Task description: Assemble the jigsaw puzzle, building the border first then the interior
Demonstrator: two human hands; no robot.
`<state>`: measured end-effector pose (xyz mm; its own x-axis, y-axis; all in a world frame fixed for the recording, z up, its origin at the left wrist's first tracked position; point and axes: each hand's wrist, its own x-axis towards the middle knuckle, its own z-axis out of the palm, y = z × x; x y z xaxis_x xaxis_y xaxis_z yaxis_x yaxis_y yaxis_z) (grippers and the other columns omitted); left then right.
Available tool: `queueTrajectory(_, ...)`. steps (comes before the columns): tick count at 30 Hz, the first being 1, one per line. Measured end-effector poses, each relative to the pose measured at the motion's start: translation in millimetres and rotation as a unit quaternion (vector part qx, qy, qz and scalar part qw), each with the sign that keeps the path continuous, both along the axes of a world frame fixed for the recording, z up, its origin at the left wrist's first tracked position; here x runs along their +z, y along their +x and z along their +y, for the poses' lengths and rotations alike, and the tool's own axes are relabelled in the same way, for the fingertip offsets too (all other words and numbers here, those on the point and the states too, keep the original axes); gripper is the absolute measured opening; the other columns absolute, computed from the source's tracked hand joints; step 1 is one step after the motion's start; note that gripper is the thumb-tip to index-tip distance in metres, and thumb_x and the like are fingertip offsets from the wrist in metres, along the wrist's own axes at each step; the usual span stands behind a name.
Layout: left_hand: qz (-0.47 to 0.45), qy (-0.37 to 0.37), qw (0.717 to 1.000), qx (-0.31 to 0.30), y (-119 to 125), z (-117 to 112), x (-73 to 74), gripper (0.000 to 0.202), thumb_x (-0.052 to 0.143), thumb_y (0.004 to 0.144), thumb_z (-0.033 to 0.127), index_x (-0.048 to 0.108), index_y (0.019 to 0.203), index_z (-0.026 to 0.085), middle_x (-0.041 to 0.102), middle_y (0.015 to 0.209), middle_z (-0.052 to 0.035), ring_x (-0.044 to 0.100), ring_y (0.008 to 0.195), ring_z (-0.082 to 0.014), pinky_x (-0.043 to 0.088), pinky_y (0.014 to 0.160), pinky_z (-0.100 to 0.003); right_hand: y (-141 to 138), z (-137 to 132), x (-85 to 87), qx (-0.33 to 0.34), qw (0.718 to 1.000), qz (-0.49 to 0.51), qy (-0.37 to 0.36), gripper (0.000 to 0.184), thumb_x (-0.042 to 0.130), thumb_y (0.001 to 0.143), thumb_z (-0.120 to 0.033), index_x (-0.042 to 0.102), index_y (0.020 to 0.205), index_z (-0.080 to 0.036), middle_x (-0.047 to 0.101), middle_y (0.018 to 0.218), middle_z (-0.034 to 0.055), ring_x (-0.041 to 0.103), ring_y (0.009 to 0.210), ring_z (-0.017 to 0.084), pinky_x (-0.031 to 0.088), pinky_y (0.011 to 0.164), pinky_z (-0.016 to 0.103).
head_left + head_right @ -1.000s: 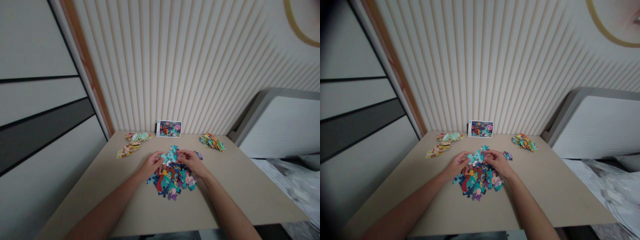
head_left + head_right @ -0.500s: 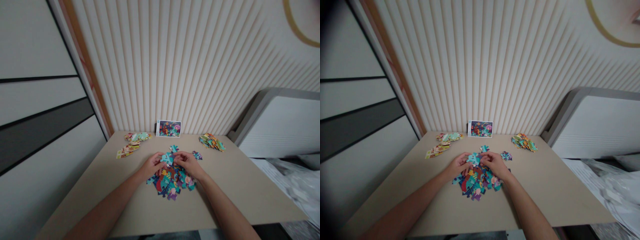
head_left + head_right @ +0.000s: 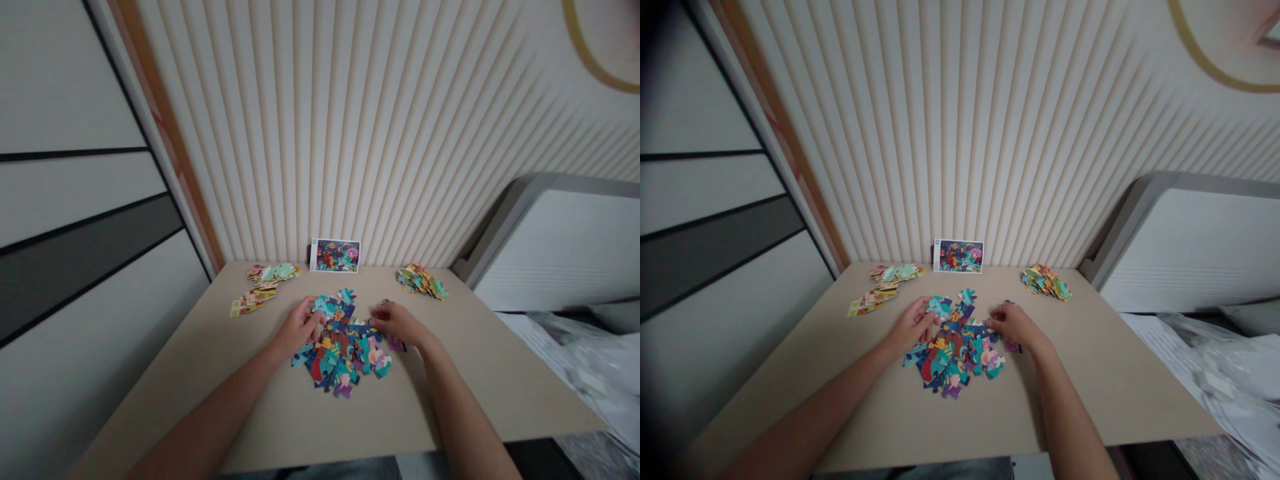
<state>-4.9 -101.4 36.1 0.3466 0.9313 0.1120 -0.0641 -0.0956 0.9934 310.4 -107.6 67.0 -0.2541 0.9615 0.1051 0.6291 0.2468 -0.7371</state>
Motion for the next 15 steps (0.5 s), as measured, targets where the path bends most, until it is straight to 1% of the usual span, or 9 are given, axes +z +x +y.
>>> queueTrajectory(3, 0.002, 0.007, 1.000, -0.007, -1, 1, -2.1, 0.046, 0.060, 0.093, 0.052, 0.047, 0.124, 0.020, 0.067, 0.084, 0.0006, 0.055, 0.041, -0.0058, 0.038, 0.036, -0.015, 6, -4, 3.6, 0.037, 0.998, -0.017, -0.047, 0.025, 0.079, 0.071, -0.039, 0.079, 0.085, -0.018, 0.070, 0.070, 0.0012, 0.057, 0.066, 0.018, 0.042, 0.061, 0.028)
queueTrajectory(5, 0.006, 0.007, 1.000, -0.012, -1, 1, -2.1, 0.046, 0.060, 0.093, 0.052, 0.048, 0.124, 0.020, 0.067, 0.084, 0.0005, 0.056, 0.041, -0.0061, 0.039, 0.037, -0.015, 8, -4, 4.1, 0.042, 0.997, -0.036, -0.058, 0.026, 0.079, 0.072, -0.038, 0.078, 0.089, -0.018, 0.071, 0.076, 0.0024, 0.059, 0.070, 0.019, 0.044, 0.063, 0.028)
queueTrajectory(7, 0.010, 0.005, 1.000, -0.011, -1, 0, -1.4, 0.047, 0.060, 0.092, 0.052, 0.048, 0.124, 0.020, 0.067, 0.084, 0.0006, 0.057, 0.042, -0.0065, 0.039, 0.037, -0.015, 7, -4, 3.3, 0.034, 0.997, -0.039, -0.055, 0.026, 0.080, 0.070, -0.036, 0.077, 0.088, -0.018, 0.071, 0.079, 0.0031, 0.060, 0.072, 0.019, 0.044, 0.064, 0.028)
queueTrajectory(9, 0.013, 0.000, 1.000, -0.008, -1, 0, -0.4, 0.048, 0.061, 0.092, 0.052, 0.048, 0.124, 0.020, 0.067, 0.083, 0.0008, 0.057, 0.042, -0.0066, 0.040, 0.038, -0.015, 4, -4, 2.9, 0.023, 0.998, -0.022, -0.050, 0.028, 0.082, 0.066, -0.034, 0.076, 0.088, -0.017, 0.071, 0.080, 0.0028, 0.059, 0.073, 0.019, 0.045, 0.064, 0.027)
queueTrajectory(11, 0.013, -0.005, 1.000, -0.007, -1, -1, 0.4, 0.048, 0.062, 0.091, 0.052, 0.049, 0.124, 0.020, 0.067, 0.082, 0.0009, 0.056, 0.042, -0.0063, 0.039, 0.038, -0.015, -1, -5, 4.2, 0.021, 0.999, -0.002, -0.049, 0.028, 0.082, 0.066, -0.034, 0.073, 0.088, -0.017, 0.069, 0.080, 0.0020, 0.058, 0.072, 0.017, 0.045, 0.063, 0.026)
queueTrajectory(15, 0.010, -0.006, 1.000, -0.009, -1, 0, -0.3, 0.047, 0.063, 0.091, 0.053, 0.050, 0.123, 0.021, 0.067, 0.082, 0.0013, 0.056, 0.042, -0.0059, 0.039, 0.038, -0.014, -16, -6, 10.9, 0.012, 0.997, 0.069, -0.041, 0.026, 0.076, 0.077, -0.039, 0.069, 0.088, -0.018, 0.068, 0.078, 0.0014, 0.058, 0.071, 0.016, 0.046, 0.065, 0.027)
